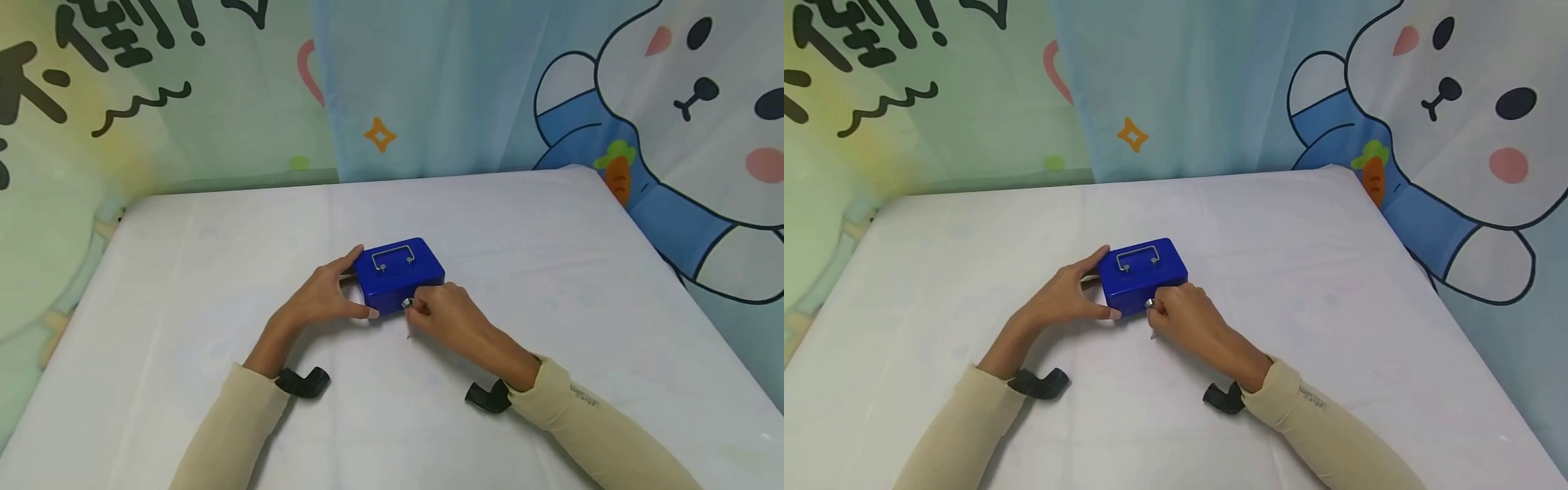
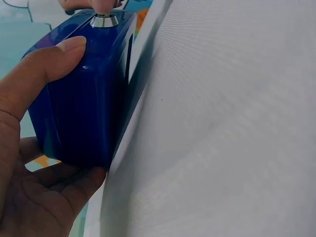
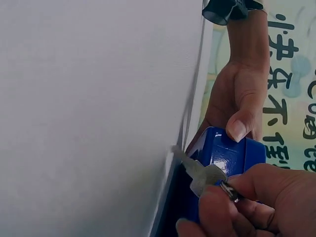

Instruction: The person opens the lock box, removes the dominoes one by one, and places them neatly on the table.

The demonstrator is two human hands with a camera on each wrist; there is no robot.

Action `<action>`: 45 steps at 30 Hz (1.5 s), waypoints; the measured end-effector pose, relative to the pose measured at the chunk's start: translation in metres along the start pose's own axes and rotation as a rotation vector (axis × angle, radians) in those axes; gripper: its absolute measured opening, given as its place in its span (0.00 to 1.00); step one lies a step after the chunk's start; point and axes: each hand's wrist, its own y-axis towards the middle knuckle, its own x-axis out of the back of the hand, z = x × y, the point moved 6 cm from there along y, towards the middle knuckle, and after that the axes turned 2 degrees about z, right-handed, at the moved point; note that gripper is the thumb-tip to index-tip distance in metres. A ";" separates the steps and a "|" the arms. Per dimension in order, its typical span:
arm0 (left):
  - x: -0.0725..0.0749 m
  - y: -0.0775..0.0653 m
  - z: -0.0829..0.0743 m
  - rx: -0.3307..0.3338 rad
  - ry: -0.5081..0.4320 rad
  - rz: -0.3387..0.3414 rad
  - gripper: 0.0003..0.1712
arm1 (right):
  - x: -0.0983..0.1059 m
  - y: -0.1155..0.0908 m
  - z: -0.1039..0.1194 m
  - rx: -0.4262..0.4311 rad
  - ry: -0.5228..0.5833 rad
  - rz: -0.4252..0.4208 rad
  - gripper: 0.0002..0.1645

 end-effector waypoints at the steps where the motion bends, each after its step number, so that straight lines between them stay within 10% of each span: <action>1: 0.001 -0.001 0.001 0.004 0.002 -0.002 0.68 | -0.001 0.000 -0.001 -0.007 0.025 0.007 0.15; 37: 0.006 0.000 0.006 0.010 -0.039 -0.005 0.67 | -0.042 -0.010 -0.033 -0.410 1.217 0.340 0.13; 45: 0.006 0.001 0.005 0.010 -0.054 0.013 0.67 | -0.045 -0.013 -0.033 -0.371 1.264 0.412 0.16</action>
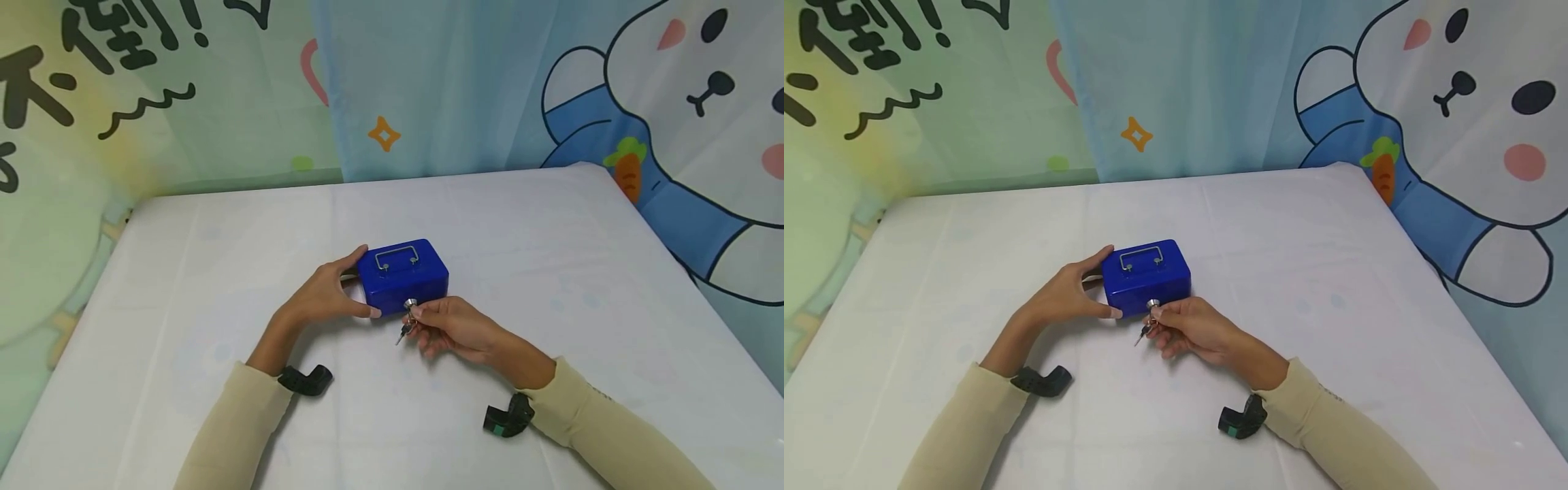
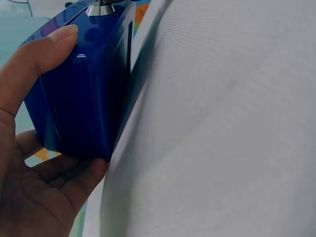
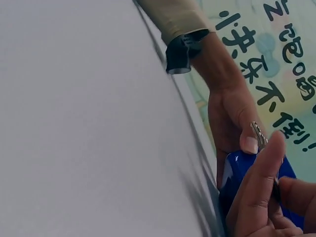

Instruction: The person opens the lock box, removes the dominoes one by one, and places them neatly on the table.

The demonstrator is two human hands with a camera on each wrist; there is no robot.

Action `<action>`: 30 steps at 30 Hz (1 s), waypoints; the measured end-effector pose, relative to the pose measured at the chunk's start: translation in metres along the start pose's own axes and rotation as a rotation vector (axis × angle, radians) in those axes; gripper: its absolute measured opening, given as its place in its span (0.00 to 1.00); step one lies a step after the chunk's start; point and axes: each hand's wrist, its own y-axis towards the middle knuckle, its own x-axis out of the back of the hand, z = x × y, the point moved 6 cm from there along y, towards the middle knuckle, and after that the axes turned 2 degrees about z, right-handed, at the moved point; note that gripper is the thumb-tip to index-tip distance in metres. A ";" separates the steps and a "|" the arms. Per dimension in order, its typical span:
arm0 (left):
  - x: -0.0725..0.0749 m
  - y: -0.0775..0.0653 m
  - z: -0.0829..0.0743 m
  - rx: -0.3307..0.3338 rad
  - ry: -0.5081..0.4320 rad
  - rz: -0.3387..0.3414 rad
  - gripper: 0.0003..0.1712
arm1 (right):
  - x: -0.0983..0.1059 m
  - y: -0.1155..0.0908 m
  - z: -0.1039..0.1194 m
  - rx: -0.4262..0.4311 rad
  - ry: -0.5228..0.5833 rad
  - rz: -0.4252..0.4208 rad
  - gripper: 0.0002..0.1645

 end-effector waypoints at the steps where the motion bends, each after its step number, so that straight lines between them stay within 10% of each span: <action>1: 0.000 0.000 0.000 0.002 0.000 -0.001 0.67 | 0.000 0.000 -0.001 0.000 -0.008 0.019 0.18; 5: 0.000 0.000 0.001 0.001 -0.001 0.003 0.67 | 0.000 -0.003 0.002 -0.039 -0.180 0.152 0.26; 10: 0.000 0.001 0.001 0.002 -0.008 0.008 0.67 | 0.011 -0.021 0.030 -0.022 -0.714 0.326 0.28; 15: 0.000 0.000 0.002 0.009 -0.020 0.018 0.67 | 0.034 -0.030 0.067 0.157 -1.065 0.154 0.10; 21: 0.003 0.001 0.003 0.011 -0.037 0.028 0.67 | 0.053 -0.018 0.083 0.390 -1.110 -0.103 0.25; 30: 0.000 0.001 0.001 0.003 -0.023 0.068 0.68 | 0.058 0.008 0.067 0.365 -1.098 0.070 0.55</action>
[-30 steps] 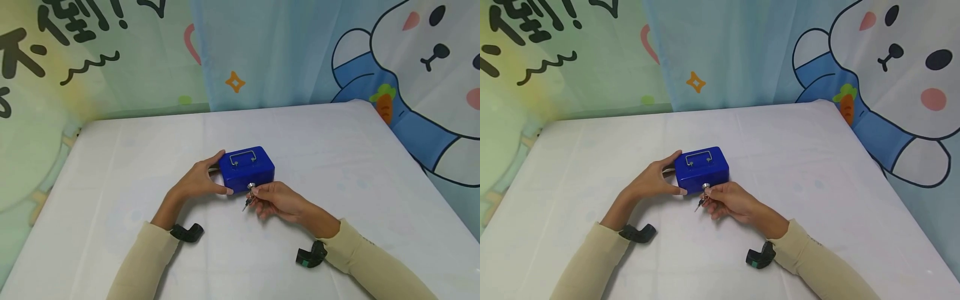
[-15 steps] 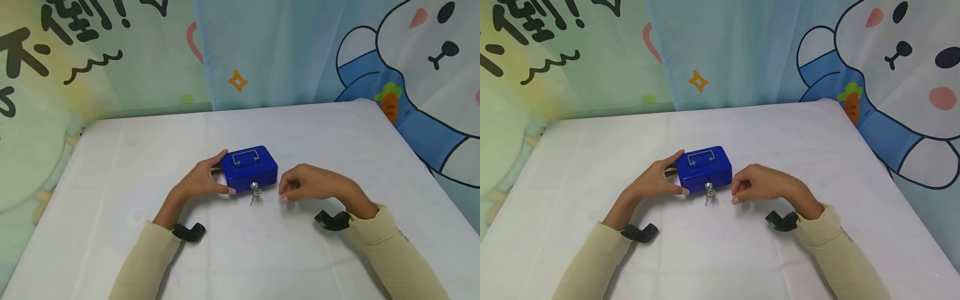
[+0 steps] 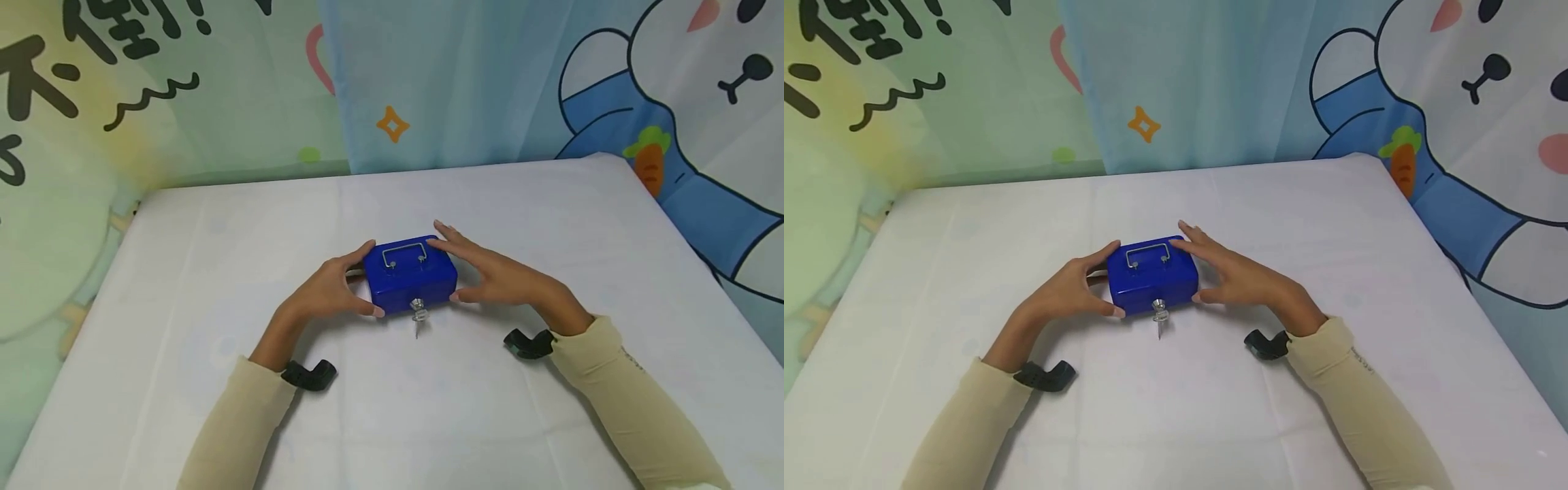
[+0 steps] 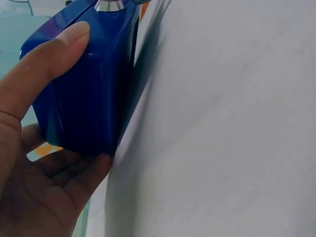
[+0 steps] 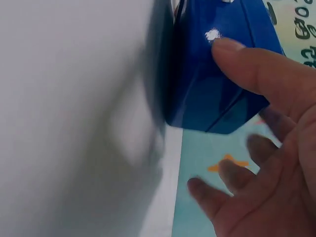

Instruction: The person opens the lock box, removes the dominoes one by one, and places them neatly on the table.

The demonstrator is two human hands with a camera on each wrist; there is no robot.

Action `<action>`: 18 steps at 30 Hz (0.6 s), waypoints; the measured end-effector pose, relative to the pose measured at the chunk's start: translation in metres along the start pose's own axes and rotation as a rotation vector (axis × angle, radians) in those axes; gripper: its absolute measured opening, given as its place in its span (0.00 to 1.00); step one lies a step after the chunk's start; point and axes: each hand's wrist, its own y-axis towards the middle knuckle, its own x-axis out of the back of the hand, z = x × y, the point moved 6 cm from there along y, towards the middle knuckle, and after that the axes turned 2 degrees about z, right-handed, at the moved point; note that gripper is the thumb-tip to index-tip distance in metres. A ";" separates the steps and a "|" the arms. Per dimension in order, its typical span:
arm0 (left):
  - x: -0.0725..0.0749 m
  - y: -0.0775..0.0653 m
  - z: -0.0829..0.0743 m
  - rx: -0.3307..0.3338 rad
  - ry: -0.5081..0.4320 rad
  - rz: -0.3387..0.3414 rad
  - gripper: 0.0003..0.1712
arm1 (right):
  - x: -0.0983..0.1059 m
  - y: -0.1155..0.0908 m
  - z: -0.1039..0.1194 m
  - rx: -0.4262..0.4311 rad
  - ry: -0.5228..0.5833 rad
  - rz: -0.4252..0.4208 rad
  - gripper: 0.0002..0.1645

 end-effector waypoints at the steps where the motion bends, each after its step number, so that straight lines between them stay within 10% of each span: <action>1: 0.001 0.000 0.000 0.004 0.017 0.001 0.68 | -0.002 0.001 0.000 0.001 -0.010 0.016 0.54; 18: -0.001 0.000 -0.005 -0.039 0.177 -0.014 0.66 | -0.005 0.004 0.001 -0.032 -0.102 -0.038 0.53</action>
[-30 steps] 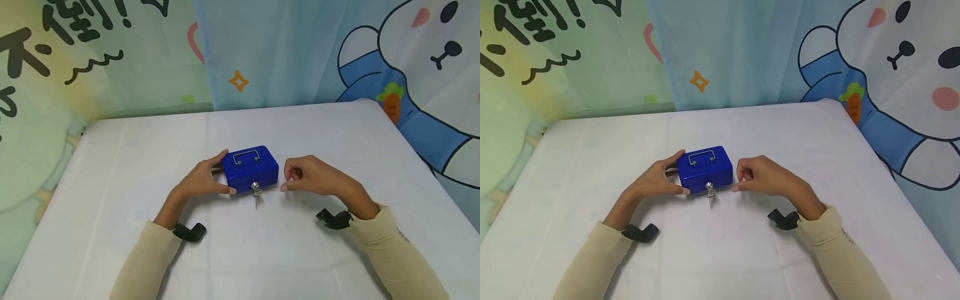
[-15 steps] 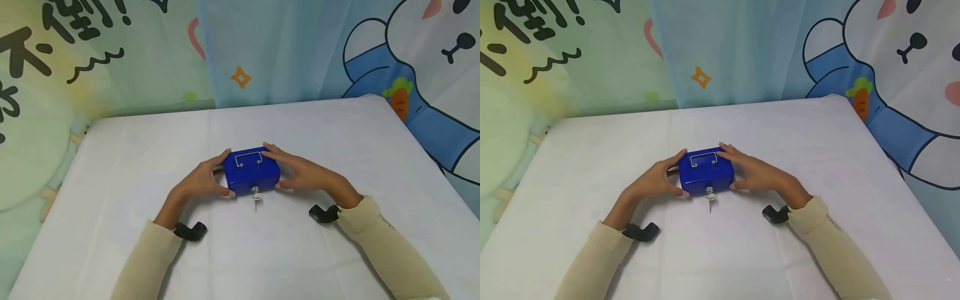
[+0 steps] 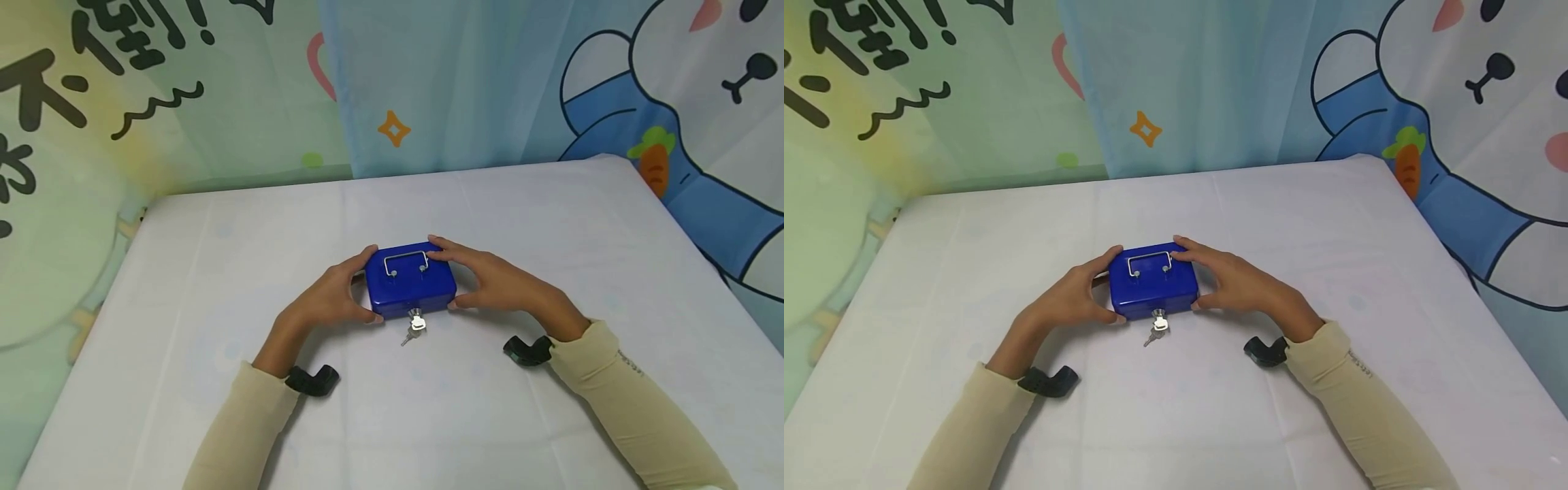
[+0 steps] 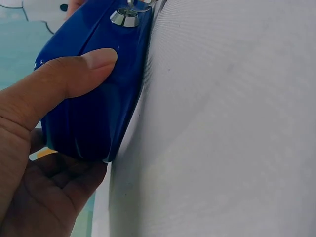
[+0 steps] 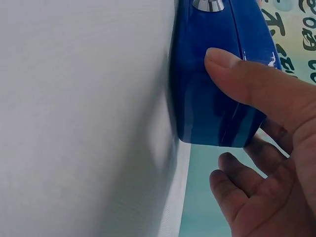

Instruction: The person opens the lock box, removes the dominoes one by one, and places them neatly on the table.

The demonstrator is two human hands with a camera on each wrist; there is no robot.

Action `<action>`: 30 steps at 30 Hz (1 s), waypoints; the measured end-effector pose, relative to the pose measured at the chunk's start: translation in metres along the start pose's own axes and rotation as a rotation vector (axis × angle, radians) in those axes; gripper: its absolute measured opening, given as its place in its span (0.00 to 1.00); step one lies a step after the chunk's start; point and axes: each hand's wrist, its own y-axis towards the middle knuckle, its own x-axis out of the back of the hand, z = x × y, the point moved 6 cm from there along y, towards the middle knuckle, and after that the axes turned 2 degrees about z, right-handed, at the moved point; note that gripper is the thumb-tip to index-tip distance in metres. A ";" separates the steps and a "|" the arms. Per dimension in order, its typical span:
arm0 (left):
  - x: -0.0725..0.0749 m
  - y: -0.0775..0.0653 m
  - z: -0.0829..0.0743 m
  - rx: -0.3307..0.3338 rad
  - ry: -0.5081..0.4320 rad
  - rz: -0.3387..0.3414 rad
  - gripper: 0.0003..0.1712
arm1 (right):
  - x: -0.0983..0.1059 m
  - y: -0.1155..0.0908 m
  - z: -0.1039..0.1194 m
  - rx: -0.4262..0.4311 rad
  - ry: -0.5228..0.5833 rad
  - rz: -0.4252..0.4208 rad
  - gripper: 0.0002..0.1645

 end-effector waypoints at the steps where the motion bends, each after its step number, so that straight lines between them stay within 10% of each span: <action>1: 0.000 0.000 0.000 -0.004 0.001 0.002 0.66 | 0.000 0.000 0.001 0.006 -0.002 -0.003 0.52; 30: 0.002 -0.004 0.009 0.046 -0.158 0.126 0.70 | -0.001 -0.004 0.012 -0.022 -0.053 0.001 0.51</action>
